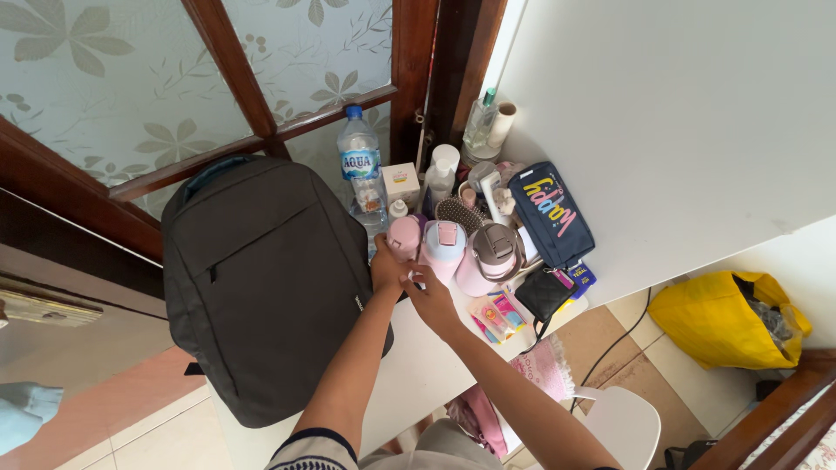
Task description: The person packs a backpack on a bedroom desk, placing notebooks, folders, a wallet, and a laptop into its compartments, then removes the folders and laptop and sets them back on the desk before zipping the backpack and placing it on a chair.
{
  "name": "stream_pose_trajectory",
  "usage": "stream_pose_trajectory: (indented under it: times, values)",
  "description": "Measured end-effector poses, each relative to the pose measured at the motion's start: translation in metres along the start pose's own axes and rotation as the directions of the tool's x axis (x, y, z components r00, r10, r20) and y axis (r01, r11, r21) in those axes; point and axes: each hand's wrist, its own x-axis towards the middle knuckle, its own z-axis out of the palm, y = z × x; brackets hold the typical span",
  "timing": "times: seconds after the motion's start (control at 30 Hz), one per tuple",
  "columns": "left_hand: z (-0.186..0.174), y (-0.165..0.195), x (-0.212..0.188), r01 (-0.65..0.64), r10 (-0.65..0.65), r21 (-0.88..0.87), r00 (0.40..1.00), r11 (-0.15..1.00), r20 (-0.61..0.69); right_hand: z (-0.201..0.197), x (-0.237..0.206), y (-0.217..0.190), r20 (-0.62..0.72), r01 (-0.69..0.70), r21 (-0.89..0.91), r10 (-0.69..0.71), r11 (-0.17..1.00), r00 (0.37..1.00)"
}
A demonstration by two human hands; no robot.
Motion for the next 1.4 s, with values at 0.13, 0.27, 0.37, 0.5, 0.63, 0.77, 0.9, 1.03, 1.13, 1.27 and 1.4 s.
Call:
stream_pose_trajectory:
  times: [0.13, 0.27, 0.37, 0.5, 0.63, 0.77, 0.9, 1.03, 1.13, 1.27, 1.4]
  values:
    - [0.005, -0.003, 0.010, 0.022, -0.029, 0.086, 0.997, 0.996, 0.075, -0.005, 0.004, -0.013, 0.030, 0.074, 0.003, -0.074, 0.997, 0.997]
    - [-0.010, 0.006, 0.018, 0.093, -0.119, 0.160, 0.980, 0.983, 0.159, -0.028, 0.008, -0.049, 0.102, 0.215, -0.105, -0.204, 0.971, 0.974]
    - [-0.047, 0.016, 0.017, -0.259, 0.144, 0.419, 0.947, 0.870, 0.286, -0.054, 0.016, -0.085, 0.166, 0.269, -0.241, -0.234, 0.933, 0.958]
    - [-0.101, 0.058, 0.022, -0.288, 0.244, 0.447, 0.957, 0.847, 0.154, -0.075, 0.048, -0.132, 0.110, 0.384, -0.369, -0.370, 0.846, 0.922]
    - [-0.134, 0.085, 0.029, -0.260, 0.249, 0.500, 0.964, 0.826, 0.090, -0.070, 0.080, -0.159, 0.052, 0.323, -0.521, -0.349, 0.790, 0.936]
    - [-0.162, 0.084, 0.048, -0.201, 0.221, 0.536, 0.975, 0.820, 0.026, -0.055, 0.107, -0.171, 0.066, 0.385, -0.554, -0.422, 0.738, 0.904]
    - [-0.206, 0.056, 0.071, -0.013, 0.111, 0.639, 0.987, 0.769, -0.114, -0.032, 0.123, -0.179, 0.101, 0.376, -0.550, -0.387, 0.746, 0.916]
    - [-0.266, 0.010, 0.083, 0.176, -0.016, 0.633, 0.968, 0.754, -0.251, 0.003, 0.135, -0.197, 0.149, 0.429, -0.511, -0.415, 0.744, 0.898]
    - [-0.304, -0.027, 0.080, 0.297, -0.119, 0.600, 0.941, 0.743, -0.317, 0.033, 0.147, -0.212, 0.206, 0.467, -0.490, -0.423, 0.736, 0.883]
    - [-0.339, -0.061, 0.070, 0.427, -0.270, 0.504, 0.895, 0.750, -0.355, 0.074, 0.165, -0.219, 0.291, 0.392, -0.460, -0.282, 0.797, 0.914]
    - [-0.359, -0.079, 0.064, 0.461, -0.418, 0.189, 0.879, 0.867, -0.230, 0.114, 0.183, -0.219, 0.336, 0.445, -0.337, -0.335, 0.830, 0.880]
